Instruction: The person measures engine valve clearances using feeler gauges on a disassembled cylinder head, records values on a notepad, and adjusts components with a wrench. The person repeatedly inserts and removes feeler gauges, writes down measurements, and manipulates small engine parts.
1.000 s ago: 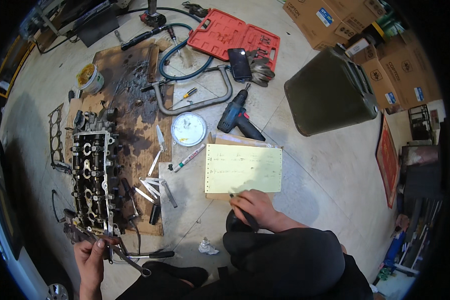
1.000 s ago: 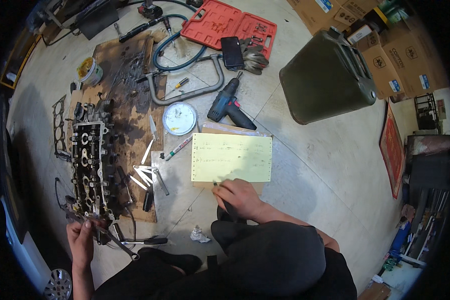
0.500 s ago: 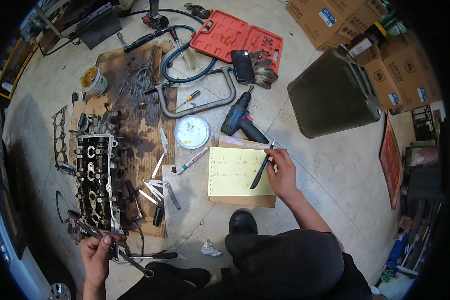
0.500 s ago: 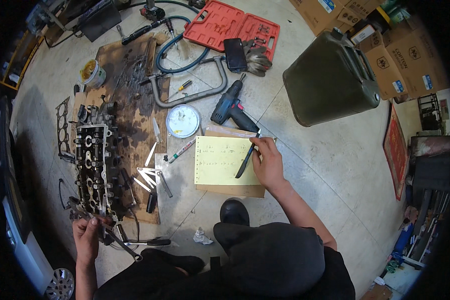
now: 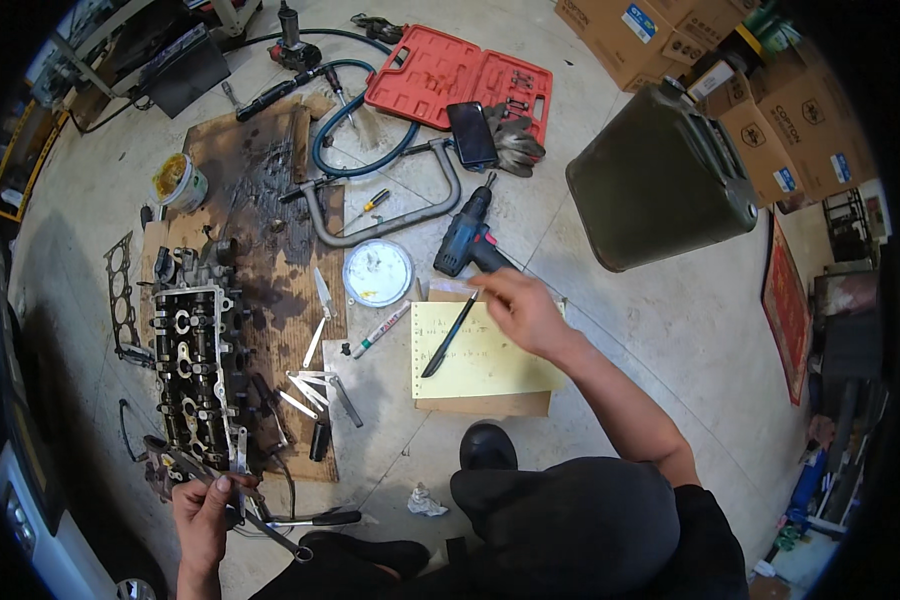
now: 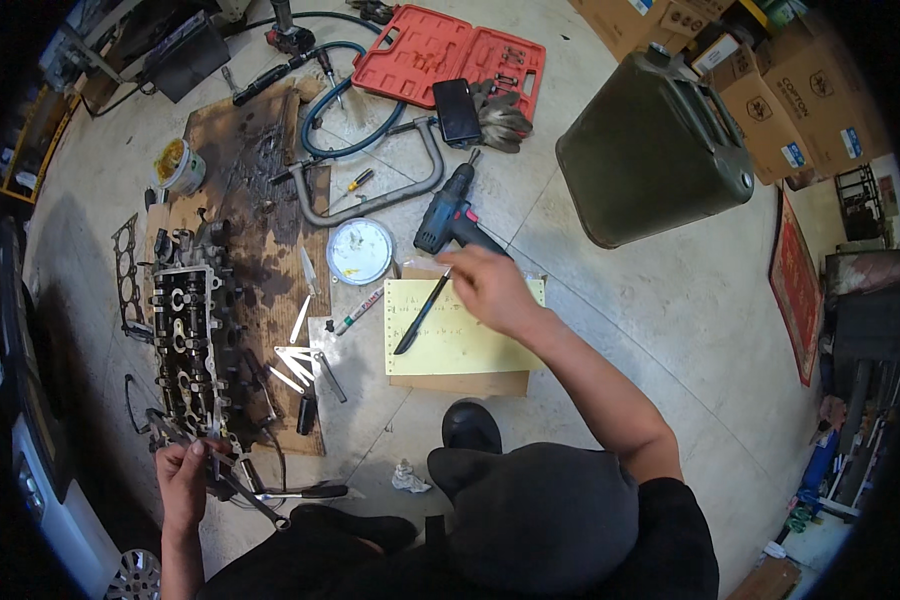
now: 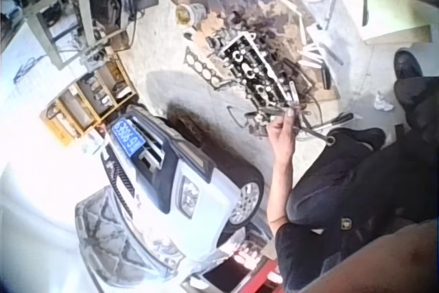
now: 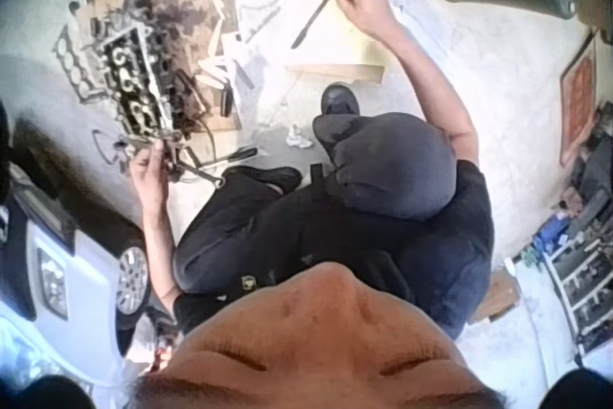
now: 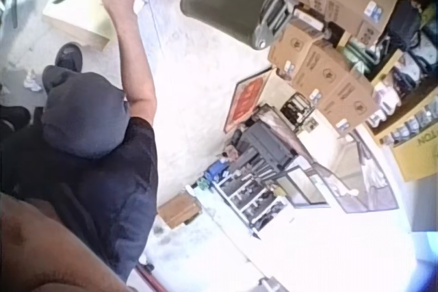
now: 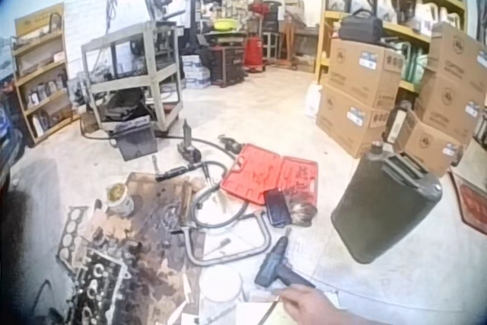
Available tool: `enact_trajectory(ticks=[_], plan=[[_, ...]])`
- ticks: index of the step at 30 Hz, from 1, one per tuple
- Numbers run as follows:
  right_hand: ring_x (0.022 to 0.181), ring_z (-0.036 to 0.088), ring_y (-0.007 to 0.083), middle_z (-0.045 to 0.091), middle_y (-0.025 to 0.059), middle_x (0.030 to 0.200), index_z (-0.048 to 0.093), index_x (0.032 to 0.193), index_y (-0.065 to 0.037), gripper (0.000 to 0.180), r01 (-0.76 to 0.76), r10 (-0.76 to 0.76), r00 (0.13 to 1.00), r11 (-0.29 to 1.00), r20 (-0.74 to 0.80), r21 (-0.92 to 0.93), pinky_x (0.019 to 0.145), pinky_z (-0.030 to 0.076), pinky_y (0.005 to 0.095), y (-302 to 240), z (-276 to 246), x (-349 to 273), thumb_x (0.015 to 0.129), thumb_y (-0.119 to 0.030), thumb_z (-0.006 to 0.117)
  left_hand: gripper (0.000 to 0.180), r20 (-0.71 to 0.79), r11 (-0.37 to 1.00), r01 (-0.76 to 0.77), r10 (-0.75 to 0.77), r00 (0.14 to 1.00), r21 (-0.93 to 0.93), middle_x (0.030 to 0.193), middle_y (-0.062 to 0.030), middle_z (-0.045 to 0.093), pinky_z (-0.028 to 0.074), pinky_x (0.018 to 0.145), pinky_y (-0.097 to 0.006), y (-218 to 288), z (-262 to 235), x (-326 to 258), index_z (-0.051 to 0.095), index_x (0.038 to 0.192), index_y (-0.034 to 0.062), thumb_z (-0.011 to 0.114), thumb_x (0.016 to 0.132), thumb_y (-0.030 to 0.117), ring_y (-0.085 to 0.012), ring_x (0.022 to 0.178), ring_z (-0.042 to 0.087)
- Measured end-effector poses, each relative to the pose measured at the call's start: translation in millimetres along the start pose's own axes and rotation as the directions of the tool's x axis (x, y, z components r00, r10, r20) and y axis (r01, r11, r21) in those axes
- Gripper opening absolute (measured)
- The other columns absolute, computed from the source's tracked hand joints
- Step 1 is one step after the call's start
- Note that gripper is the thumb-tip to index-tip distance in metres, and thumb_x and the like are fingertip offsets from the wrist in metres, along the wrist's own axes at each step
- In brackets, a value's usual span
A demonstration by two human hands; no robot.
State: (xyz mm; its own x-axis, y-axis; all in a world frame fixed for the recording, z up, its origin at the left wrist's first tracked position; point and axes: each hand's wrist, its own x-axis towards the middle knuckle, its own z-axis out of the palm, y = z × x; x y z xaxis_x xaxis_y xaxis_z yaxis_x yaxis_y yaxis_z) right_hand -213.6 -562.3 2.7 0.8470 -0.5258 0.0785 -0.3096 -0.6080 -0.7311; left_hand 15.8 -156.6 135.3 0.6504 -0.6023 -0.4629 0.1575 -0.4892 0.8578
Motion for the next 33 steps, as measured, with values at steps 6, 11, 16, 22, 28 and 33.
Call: enact_trajectory(ticks=[6, 11, 16, 22, 28, 33], plan=[[0.060, 0.056, 0.0149, 0.064, 0.0122, 0.082, 0.066, 0.108, -0.002, 0.022, -0.139, 0.171, 0.944, 0.982, -0.283, 0.130, 0.058, 0.046, 0.0284, 14.6, -33.5, -3.2, 0.087, -0.001, 0.060, 0.032, 0.009, 0.997, -0.022, 0.021, 1.000, 0.070, 0.082, -0.0086, 0.072, 0.045, 0.067, -0.025, 1.9, 9.2, 7.2, 0.071, 0.088, -0.0033, 0.056, 0.098, 0.023, -0.0098, 0.072, 0.061], [0.060, 0.051, 0.0106, 0.063, 0.0084, 0.077, 0.066, 0.107, -0.001, 0.020, -0.133, 0.170, 0.955, 0.978, -0.242, 0.161, 0.057, 0.044, 0.0267, 4.6, -24.4, 14.6, 0.087, -0.001, 0.061, 0.032, -0.143, 0.991, -0.110, 0.121, 0.982, 0.081, 0.088, -0.0141, 0.071, 0.049, 0.079, -0.030, 11.5, -28.9, 9.0, 0.070, 0.088, -0.0065, 0.056, 0.098, 0.021, -0.0178, 0.084, 0.066], [0.060, 0.057, 0.0152, 0.065, 0.0110, 0.082, 0.066, 0.101, 0.000, 0.015, 0.072, -0.072, 0.995, 0.997, 0.075, 0.000, 0.058, 0.047, 0.0289, -88.5, -13.4, 56.7, 0.086, -0.002, 0.063, 0.023, -0.481, 0.842, -0.535, 0.440, 0.759, -0.074, 0.098, -0.0189, 0.071, 0.049, 0.088, -0.033, 42.9, -85.1, 9.3, 0.070, 0.089, -0.0071, 0.056, 0.097, 0.009, -0.0210, 0.095, 0.067], [0.064, 0.063, 0.0259, 0.066, 0.0149, 0.085, 0.066, 0.098, 0.000, 0.015, 0.459, -0.415, 0.794, 0.889, 0.443, 0.010, 0.060, 0.051, 0.0342, -224.5, 38.9, 97.0, 0.084, -0.001, 0.063, 0.024, -0.669, 0.781, -0.612, 0.391, 0.632, -0.122, 0.097, -0.0171, 0.072, 0.049, 0.083, -0.028, -1.6, -106.6, -41.4, 0.070, 0.095, -0.0069, 0.063, 0.095, 0.016, -0.0180, 0.092, 0.067], [0.092, 0.065, 0.0233, 0.063, 0.0189, 0.115, 0.046, 0.137, 0.002, 0.072, 0.120, -0.067, 0.483, 0.993, 0.873, 0.010, 0.079, 0.054, 0.0370, -279.9, 177.9, -2.1, 0.086, -0.044, 0.070, 0.028, -0.923, 0.728, -0.656, 0.088, 0.375, -0.197, 0.095, -0.0108, 0.073, 0.046, 0.079, -0.023, -99.7, -104.3, -53.4, 0.072, 0.091, -0.0051, 0.062, 0.097, 0.021, -0.0101, 0.086, 0.062], [0.099, 0.063, 0.0334, 0.062, 0.0239, 0.114, 0.047, 0.134, 0.002, 0.059, -0.088, 0.001, 0.412, 0.995, 0.911, 0.039, 0.089, 0.048, 0.0395, -290.2, 264.1, -88.1, 0.091, -0.036, 0.061, 0.027, -0.931, 0.792, -0.583, 0.055, 0.360, -0.178, 0.101, -0.0172, 0.069, 0.048, 0.090, -0.030, -136.8, -102.9, -37.7, 0.068, 0.096, -0.0079, 0.059, 0.098, 0.018, -0.0200, 0.095, 0.065]])
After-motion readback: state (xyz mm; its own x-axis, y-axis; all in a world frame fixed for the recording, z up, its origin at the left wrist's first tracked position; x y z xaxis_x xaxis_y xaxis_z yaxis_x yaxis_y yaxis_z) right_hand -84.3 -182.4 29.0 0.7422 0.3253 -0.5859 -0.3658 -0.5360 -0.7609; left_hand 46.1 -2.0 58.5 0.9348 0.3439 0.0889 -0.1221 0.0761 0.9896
